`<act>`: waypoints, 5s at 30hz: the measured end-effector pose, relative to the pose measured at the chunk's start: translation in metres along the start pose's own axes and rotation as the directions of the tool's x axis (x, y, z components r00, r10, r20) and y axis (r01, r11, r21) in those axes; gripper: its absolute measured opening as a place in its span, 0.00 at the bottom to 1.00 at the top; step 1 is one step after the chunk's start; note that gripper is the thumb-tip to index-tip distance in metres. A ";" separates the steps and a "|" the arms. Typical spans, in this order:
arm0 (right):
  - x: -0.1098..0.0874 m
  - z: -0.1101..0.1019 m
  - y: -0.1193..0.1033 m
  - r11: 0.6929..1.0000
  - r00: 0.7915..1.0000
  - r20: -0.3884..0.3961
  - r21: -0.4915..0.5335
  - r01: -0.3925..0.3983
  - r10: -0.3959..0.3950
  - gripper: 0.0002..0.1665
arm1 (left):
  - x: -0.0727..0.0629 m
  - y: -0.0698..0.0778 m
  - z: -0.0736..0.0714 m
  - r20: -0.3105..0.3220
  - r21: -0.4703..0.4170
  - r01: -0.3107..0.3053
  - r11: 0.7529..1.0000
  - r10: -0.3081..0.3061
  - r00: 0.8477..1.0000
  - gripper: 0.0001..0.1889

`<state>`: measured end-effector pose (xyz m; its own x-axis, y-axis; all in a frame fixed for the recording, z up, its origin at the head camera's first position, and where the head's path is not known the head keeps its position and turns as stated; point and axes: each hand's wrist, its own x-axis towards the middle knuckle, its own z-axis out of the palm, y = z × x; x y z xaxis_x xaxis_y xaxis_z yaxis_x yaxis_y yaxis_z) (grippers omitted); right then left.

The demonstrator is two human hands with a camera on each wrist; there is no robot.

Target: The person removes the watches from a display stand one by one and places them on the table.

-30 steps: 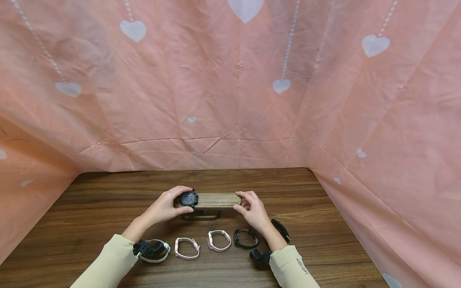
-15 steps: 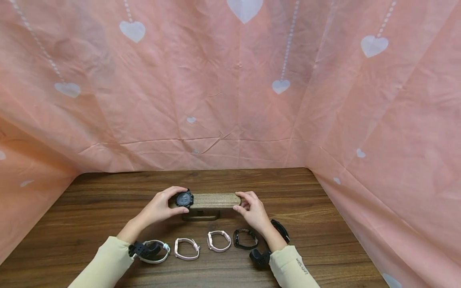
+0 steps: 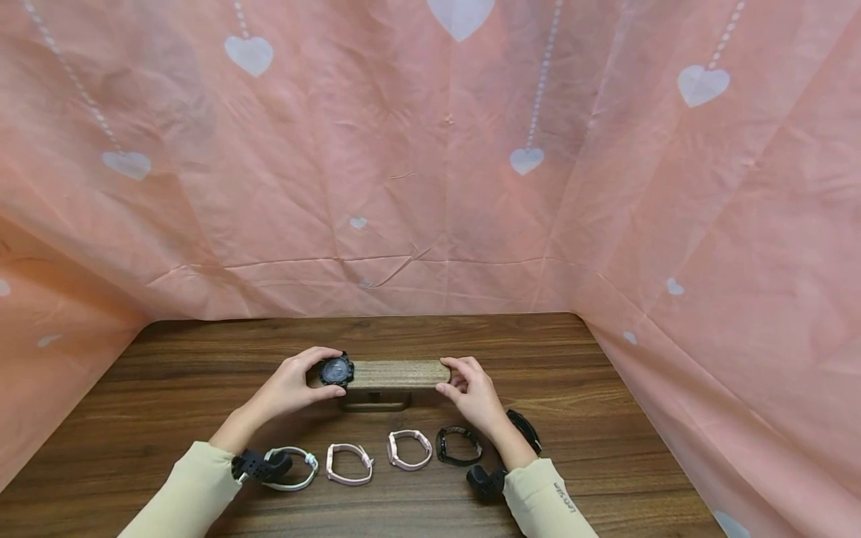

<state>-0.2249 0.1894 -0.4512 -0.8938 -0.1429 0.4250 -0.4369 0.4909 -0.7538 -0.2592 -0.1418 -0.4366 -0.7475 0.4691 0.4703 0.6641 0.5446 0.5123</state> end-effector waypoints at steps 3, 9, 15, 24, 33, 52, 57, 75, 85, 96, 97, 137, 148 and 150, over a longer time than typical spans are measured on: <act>0.000 0.001 -0.001 1.000 1.000 -0.008 -0.006 -0.002 0.002 0.25 | -0.001 -0.001 -0.001 -0.001 0.003 0.003 1.000 -0.003 1.000 0.30; -0.001 0.003 -0.007 0.999 0.999 -0.021 -0.015 -0.028 0.028 0.24 | -0.004 -0.002 -0.003 -0.004 0.008 0.002 1.000 -0.002 1.000 0.30; 0.000 0.000 -0.004 1.000 1.000 0.005 -0.017 -0.015 0.015 0.24 | -0.005 -0.003 -0.005 -0.015 0.000 -0.007 1.000 0.007 1.000 0.30; 0.001 0.001 0.000 1.000 1.000 -0.001 -0.002 -0.005 0.005 0.24 | -0.009 -0.003 -0.007 -0.018 -0.005 0.028 1.000 -0.028 0.999 0.31; 0.001 0.001 0.000 1.000 1.000 -0.004 -0.007 0.006 -0.006 0.24 | -0.011 -0.004 -0.012 -0.025 -0.012 0.051 0.999 -0.051 0.998 0.31; 0.000 0.001 0.001 1.000 1.000 -0.013 -0.021 0.005 -0.006 0.24 | -0.018 -0.012 -0.014 -0.038 -0.037 0.085 0.996 -0.087 0.995 0.35; -0.001 0.002 0.000 1.000 1.000 -0.018 -0.027 0.002 -0.002 0.24 | -0.019 -0.013 -0.014 -0.056 -0.052 0.069 0.996 -0.072 0.996 0.35; 0.002 0.001 0.000 1.000 1.000 -0.006 -0.023 0.011 -0.011 0.24 | -0.028 -0.017 -0.021 -0.066 -0.031 0.064 0.997 -0.066 0.996 0.39; 0.002 0.003 0.002 1.000 1.000 -0.015 -0.006 0.003 -0.003 0.24 | -0.033 -0.020 -0.024 -0.069 -0.034 0.074 0.997 -0.077 0.995 0.38; 0.003 0.005 -0.001 0.999 1.000 -0.030 -0.032 0.003 -0.004 0.24 | -0.041 -0.023 -0.030 -0.106 -0.039 0.073 0.997 -0.076 0.991 0.37; 0.003 0.005 -0.001 1.000 0.999 -0.033 -0.031 0.000 -0.001 0.24 | -0.042 -0.024 -0.030 -0.110 -0.036 0.073 0.997 -0.077 0.991 0.37; -0.002 0.004 -0.002 0.999 0.999 -0.032 -0.024 -0.023 0.022 0.24 | -0.090 -0.027 -0.049 -0.168 -0.006 0.149 0.989 -0.148 0.975 0.37; -0.002 0.004 -0.002 0.999 0.999 -0.036 -0.033 -0.021 0.020 0.24 | -0.108 -0.023 -0.055 -0.170 0.023 0.134 0.991 -0.128 0.977 0.36; -0.002 0.005 -0.001 0.999 0.999 -0.034 -0.030 -0.026 0.025 0.24 | -0.112 -0.022 -0.056 -0.163 0.012 0.133 0.991 -0.129 0.978 0.36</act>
<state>-0.2233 0.1848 -0.4532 -0.9004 -0.1017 0.4231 -0.4106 0.5203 -0.7488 -0.1896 -0.2456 -0.4601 -0.8141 0.2751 0.5114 0.5589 0.6105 0.5612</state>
